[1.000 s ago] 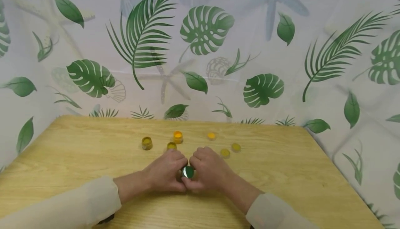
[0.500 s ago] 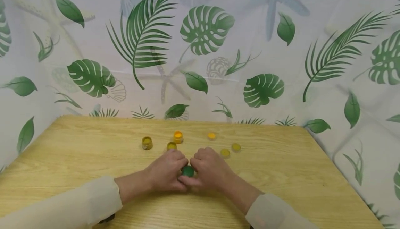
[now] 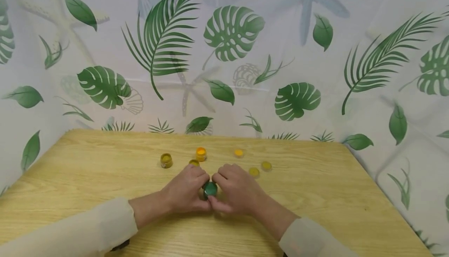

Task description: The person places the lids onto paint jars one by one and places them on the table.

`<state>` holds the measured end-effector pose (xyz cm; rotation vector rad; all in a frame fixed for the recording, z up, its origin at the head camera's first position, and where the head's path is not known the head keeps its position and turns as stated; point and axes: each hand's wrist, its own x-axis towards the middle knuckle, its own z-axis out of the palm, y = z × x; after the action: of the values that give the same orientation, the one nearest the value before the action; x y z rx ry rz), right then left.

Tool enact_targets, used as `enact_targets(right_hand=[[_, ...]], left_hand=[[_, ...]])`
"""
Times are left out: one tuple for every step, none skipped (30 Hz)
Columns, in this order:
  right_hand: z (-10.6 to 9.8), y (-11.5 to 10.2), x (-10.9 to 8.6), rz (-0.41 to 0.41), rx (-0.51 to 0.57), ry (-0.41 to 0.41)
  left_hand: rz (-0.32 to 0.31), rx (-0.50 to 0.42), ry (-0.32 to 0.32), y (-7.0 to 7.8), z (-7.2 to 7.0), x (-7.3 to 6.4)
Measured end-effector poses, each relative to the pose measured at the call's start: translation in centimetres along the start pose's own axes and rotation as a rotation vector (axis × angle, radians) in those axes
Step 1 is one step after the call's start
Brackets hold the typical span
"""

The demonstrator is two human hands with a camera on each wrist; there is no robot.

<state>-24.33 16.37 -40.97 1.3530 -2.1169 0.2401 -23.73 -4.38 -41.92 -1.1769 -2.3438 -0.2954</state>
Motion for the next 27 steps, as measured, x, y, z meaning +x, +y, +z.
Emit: enact_targets(right_hand=[[0.01,-0.02,0.04,-0.001,-0.008,0.003],[0.04,-0.04,0.08,-0.003,-0.015,0.007],[0.07,-0.05,0.11,-0.004,-0.020,0.009],[0.11,-0.07,0.13,-0.005,-0.024,0.008],[0.14,-0.09,0.15,-0.007,-0.027,0.010],[0.17,-0.10,0.17,-0.009,-0.029,0.013],[0.20,-0.12,0.19,-0.010,-0.030,0.017],[0.23,-0.15,0.20,-0.012,-0.031,0.021],[0.26,-0.17,0.21,-0.012,-0.036,0.022],[0.28,-0.19,0.21,-0.013,-0.039,0.027],[0.31,-0.20,0.21,-0.016,-0.042,0.036],[0.34,-0.23,0.21,-0.017,-0.050,0.043],[0.35,-0.26,0.22,-0.015,-0.061,0.045],[0.36,-0.30,0.21,-0.011,-0.078,0.045],[0.38,-0.34,0.21,-0.005,-0.099,0.043],[0.36,-0.38,0.20,0.001,-0.124,0.040],[0.33,-0.41,0.20,0.009,-0.150,0.032],[0.29,-0.42,0.19,0.017,-0.174,0.019],[0.24,-0.42,0.19,0.024,-0.194,0.002],[0.17,-0.41,0.19,0.030,-0.213,-0.018],[0.11,-0.39,0.20,0.030,-0.227,-0.033],[0.04,-0.36,0.21,0.027,-0.234,-0.047],[0.00,-0.32,0.22,0.022,-0.235,-0.057],[-0.04,-0.31,0.25,0.015,-0.235,-0.062],[-0.07,-0.31,0.28,0.008,-0.235,-0.066],[-0.09,-0.31,0.29,0.002,-0.236,-0.067],[-0.08,-0.30,0.31,-0.003,-0.235,-0.063]], left_hand=[[-0.002,0.003,-0.003,0.02,-0.05,0.00],[-0.005,0.004,-0.007,0.05,-0.09,0.00],[-0.008,0.006,-0.012,0.07,-0.11,0.00],[-0.009,0.007,-0.017,0.08,-0.14,-0.01],[-0.010,0.010,-0.022,0.09,-0.16,-0.03],[-0.009,0.012,-0.025,0.09,-0.16,-0.05],[-0.008,0.016,-0.028,0.10,-0.17,-0.05],[-0.005,0.021,-0.028,0.11,-0.15,-0.07],[0.000,0.027,-0.026,0.10,-0.14,-0.07],[0.008,0.034,-0.024,0.10,-0.13,-0.08],[0.017,0.041,-0.021,0.10,-0.12,-0.07],[0.026,0.048,-0.018,0.10,-0.10,-0.06],[0.035,0.054,-0.015,0.10,-0.09,-0.03],[0.041,0.058,-0.014,0.10,-0.08,-0.02],[0.042,0.057,-0.014,0.11,-0.12,0.00],[0.039,0.056,-0.020,0.10,-0.14,0.00],[0.031,0.054,-0.023,0.10,-0.17,0.01],[0.019,0.051,-0.027,0.09,-0.22,0.01],[0.006,0.046,-0.031,0.07,-0.25,0.01],[-0.005,0.042,-0.033,0.04,-0.27,0.00],[-0.014,0.040,-0.031,0.02,-0.28,-0.01],[-0.020,0.038,-0.029,0.00,-0.25,-0.02],[-0.020,0.036,-0.026,-0.01,-0.22,-0.01],[-0.017,0.037,-0.026,-0.03,-0.17,-0.01],[-0.010,0.041,-0.020,-0.04,-0.11,0.01],[-0.002,0.047,-0.016,-0.03,-0.09,0.03],[0.002,0.053,-0.017,-0.02,-0.08,0.05]])
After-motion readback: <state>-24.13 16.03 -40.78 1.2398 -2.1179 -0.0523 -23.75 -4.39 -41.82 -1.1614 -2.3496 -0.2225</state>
